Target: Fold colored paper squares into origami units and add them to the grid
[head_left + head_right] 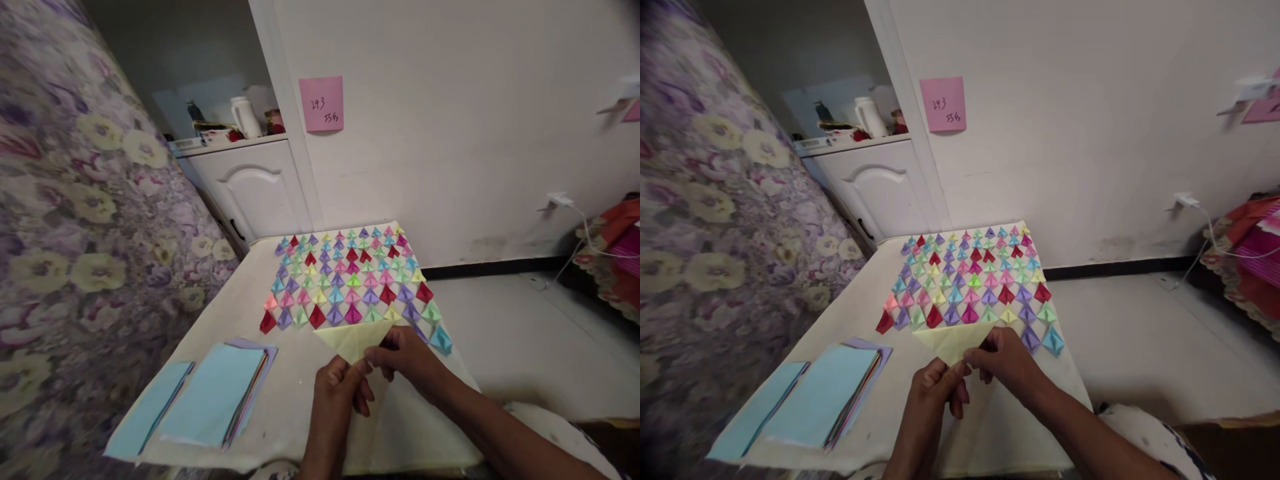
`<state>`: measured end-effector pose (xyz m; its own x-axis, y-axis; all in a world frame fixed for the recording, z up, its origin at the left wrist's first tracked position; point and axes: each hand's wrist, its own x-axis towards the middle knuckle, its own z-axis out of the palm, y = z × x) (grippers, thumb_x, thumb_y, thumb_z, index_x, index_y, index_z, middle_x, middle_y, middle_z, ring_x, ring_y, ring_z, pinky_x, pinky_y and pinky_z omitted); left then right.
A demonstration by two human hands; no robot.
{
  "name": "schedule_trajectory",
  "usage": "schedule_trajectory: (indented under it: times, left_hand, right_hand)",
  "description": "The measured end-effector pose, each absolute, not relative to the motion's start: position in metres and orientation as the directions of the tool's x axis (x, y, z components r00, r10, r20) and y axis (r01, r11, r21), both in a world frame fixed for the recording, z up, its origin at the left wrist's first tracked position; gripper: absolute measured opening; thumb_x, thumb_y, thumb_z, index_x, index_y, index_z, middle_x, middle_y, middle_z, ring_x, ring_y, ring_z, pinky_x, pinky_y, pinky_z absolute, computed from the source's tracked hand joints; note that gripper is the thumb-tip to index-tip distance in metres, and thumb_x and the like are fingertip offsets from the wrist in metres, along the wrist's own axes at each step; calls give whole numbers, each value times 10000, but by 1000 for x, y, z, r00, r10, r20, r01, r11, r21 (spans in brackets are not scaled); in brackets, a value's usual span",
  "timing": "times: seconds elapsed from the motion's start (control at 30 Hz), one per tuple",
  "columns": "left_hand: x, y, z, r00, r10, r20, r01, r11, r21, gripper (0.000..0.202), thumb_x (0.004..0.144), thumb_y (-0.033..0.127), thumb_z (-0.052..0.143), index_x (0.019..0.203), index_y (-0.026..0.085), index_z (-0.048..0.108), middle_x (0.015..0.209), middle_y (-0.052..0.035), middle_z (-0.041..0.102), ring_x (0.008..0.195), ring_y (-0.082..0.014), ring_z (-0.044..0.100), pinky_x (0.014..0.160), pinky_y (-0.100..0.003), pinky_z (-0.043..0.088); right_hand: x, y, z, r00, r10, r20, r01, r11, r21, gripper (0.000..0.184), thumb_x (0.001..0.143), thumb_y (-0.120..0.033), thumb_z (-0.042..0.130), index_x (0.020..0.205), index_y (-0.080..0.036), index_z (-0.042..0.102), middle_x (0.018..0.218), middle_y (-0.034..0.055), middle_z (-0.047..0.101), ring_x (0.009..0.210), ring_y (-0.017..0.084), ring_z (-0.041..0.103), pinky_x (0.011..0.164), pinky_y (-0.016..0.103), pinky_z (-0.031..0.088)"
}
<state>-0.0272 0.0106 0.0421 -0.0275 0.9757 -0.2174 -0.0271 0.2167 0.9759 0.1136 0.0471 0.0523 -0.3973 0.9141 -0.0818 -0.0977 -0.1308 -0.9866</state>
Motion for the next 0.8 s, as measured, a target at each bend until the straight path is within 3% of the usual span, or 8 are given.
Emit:
schedule_trajectory:
  times: [0.37,0.47,0.6,0.8]
  left_hand:
    - [-29,10,41,-4,983,-185,-10,185,983,233,775,351,567,679,138,565,457,10,587,326,-70,425,391,-185,278]
    - [-30,11,40,-13,986,-165,-14,165,986,259,748,374,595,644,137,583,471,-4,599,378,-98,481,428,-202,338]
    - [-32,14,41,-129,986,-103,-31,99,995,256,675,378,676,633,127,643,552,-26,635,570,-154,569,575,-241,428]
    - [-35,11,45,-203,976,-84,-67,72,995,239,646,355,709,723,129,691,584,-15,633,590,-152,535,574,-247,426]
  right_hand:
    - [118,50,53,-356,929,-99,-157,-163,-974,127,680,-265,649,679,-140,624,561,-29,556,436,72,456,440,200,371]
    - [118,50,54,-354,932,-74,-165,-140,-976,132,691,-263,646,724,-136,640,576,-24,561,443,69,452,443,197,373]
    - [116,49,49,-348,936,-48,-101,-88,-991,97,701,-244,641,711,-148,638,569,-25,564,448,79,475,446,198,388]
    - [110,46,43,-385,923,18,-42,3,-999,61,734,-199,595,738,-163,645,621,-10,597,512,94,496,476,198,409]
